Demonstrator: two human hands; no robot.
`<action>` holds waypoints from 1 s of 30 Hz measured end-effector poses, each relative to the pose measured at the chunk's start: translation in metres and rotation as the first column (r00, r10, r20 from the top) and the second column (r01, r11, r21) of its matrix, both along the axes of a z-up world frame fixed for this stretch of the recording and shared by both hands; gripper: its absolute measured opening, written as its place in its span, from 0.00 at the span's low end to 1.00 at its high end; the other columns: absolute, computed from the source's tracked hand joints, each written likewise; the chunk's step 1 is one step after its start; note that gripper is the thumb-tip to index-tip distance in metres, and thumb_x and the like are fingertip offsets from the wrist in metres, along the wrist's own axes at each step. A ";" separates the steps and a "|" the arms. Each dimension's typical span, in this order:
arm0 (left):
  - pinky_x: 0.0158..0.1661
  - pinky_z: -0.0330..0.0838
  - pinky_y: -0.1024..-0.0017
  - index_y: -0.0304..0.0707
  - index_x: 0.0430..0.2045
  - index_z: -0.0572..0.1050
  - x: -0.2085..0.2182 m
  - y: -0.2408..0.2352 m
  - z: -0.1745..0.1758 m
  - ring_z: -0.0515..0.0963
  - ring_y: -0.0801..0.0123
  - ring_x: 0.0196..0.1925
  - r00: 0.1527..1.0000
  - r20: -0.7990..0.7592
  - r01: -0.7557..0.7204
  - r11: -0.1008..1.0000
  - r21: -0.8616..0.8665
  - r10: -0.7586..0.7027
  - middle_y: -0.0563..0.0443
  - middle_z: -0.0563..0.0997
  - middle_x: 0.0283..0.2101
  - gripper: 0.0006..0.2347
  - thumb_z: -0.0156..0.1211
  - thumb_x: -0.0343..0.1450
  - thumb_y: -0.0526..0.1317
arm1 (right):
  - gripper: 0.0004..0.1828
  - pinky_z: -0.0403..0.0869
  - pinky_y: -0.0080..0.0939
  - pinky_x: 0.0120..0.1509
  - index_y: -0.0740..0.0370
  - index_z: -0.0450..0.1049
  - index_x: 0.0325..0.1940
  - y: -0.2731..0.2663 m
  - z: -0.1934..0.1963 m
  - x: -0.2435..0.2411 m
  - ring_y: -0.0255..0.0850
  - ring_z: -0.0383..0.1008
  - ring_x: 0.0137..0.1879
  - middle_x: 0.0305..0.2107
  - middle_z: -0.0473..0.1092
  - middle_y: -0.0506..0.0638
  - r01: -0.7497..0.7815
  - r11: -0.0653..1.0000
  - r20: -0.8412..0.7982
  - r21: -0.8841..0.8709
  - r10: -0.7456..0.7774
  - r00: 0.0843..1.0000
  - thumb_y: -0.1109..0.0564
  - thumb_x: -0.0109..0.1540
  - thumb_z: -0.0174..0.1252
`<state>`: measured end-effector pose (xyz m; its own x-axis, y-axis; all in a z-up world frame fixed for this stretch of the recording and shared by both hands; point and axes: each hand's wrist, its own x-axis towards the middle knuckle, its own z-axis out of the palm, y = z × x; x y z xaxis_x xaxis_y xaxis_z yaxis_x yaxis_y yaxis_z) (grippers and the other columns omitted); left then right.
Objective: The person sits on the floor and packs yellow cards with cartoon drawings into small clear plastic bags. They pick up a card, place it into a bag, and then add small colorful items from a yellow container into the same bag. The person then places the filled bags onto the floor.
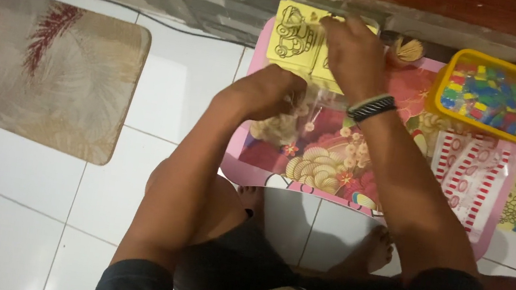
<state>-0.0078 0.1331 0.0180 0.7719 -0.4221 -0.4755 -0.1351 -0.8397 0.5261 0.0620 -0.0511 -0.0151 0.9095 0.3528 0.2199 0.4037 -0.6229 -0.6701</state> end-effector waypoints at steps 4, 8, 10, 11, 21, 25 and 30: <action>0.32 0.66 0.66 0.44 0.24 0.75 0.011 0.011 -0.022 0.76 0.62 0.32 0.946 0.323 0.070 0.974 -0.214 0.003 0.52 0.80 0.28 0.07 0.53 0.64 0.28 | 0.08 0.78 0.45 0.38 0.70 0.82 0.52 -0.052 0.000 0.002 0.44 0.79 0.36 0.33 0.79 0.56 -0.168 0.970 0.394 0.175 0.088 0.915 0.68 0.73 0.57; 0.33 0.70 0.66 0.42 0.28 0.76 0.004 -0.008 0.009 0.78 0.63 0.34 0.932 0.357 0.035 0.960 -0.277 0.069 0.52 0.82 0.31 0.08 0.53 0.68 0.27 | 0.09 0.74 0.37 0.49 0.66 0.81 0.54 -0.107 0.034 -0.027 0.36 0.77 0.46 0.43 0.80 0.53 -0.043 0.960 0.265 0.278 -0.034 0.964 0.60 0.72 0.61; 0.32 0.67 0.69 0.41 0.26 0.75 -0.003 -0.022 0.023 0.74 0.67 0.31 0.903 0.408 0.037 0.919 -0.393 0.138 0.53 0.78 0.28 0.06 0.57 0.69 0.27 | 0.07 0.73 0.33 0.50 0.65 0.78 0.55 -0.135 0.047 -0.043 0.33 0.73 0.47 0.48 0.77 0.52 0.012 0.908 0.114 0.418 -0.066 0.991 0.61 0.74 0.62; 0.32 0.67 0.69 0.41 0.26 0.75 -0.005 -0.030 0.025 0.74 0.67 0.31 0.904 0.408 0.047 0.919 -0.392 0.128 0.53 0.78 0.28 0.06 0.57 0.69 0.27 | 0.07 0.73 0.33 0.50 0.65 0.78 0.55 -0.142 0.053 -0.051 0.33 0.73 0.47 0.48 0.77 0.52 0.021 0.908 0.114 0.419 -0.076 0.991 0.61 0.74 0.62; 0.35 0.68 0.70 0.38 0.30 0.74 -0.010 -0.088 0.021 0.77 0.63 0.34 0.794 0.601 0.238 0.864 -0.444 0.090 0.51 0.79 0.32 0.06 0.61 0.71 0.26 | 0.11 0.74 0.34 0.36 0.62 0.72 0.40 -0.205 0.048 -0.077 0.32 0.72 0.36 0.33 0.74 0.49 0.243 0.709 0.030 0.662 -0.350 0.936 0.69 0.69 0.69; 0.37 0.70 0.67 0.33 0.33 0.74 -0.013 -0.103 0.011 0.78 0.58 0.35 0.790 0.611 0.311 0.833 -0.457 0.040 0.46 0.79 0.35 0.06 0.60 0.72 0.23 | 0.07 0.71 0.41 0.53 0.63 0.68 0.50 -0.210 0.047 -0.080 0.40 0.72 0.48 0.41 0.72 0.52 0.089 0.757 0.186 0.648 -0.270 0.945 0.65 0.73 0.61; 0.38 0.69 0.68 0.34 0.32 0.72 -0.013 -0.120 0.013 0.78 0.59 0.36 0.809 0.587 0.370 0.802 -0.468 -0.031 0.46 0.79 0.36 0.07 0.59 0.72 0.22 | 0.05 0.72 0.35 0.26 0.65 0.66 0.53 -0.209 0.068 -0.094 0.41 0.76 0.32 0.32 0.66 0.54 0.129 0.884 0.087 0.450 -0.187 0.978 0.61 0.76 0.53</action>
<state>-0.0212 0.0134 0.0308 0.6852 -0.6462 0.3360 -0.6601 -0.3561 0.6614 -0.0321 -0.2604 0.0525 0.8999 0.0471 0.4335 0.4226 -0.3388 -0.8406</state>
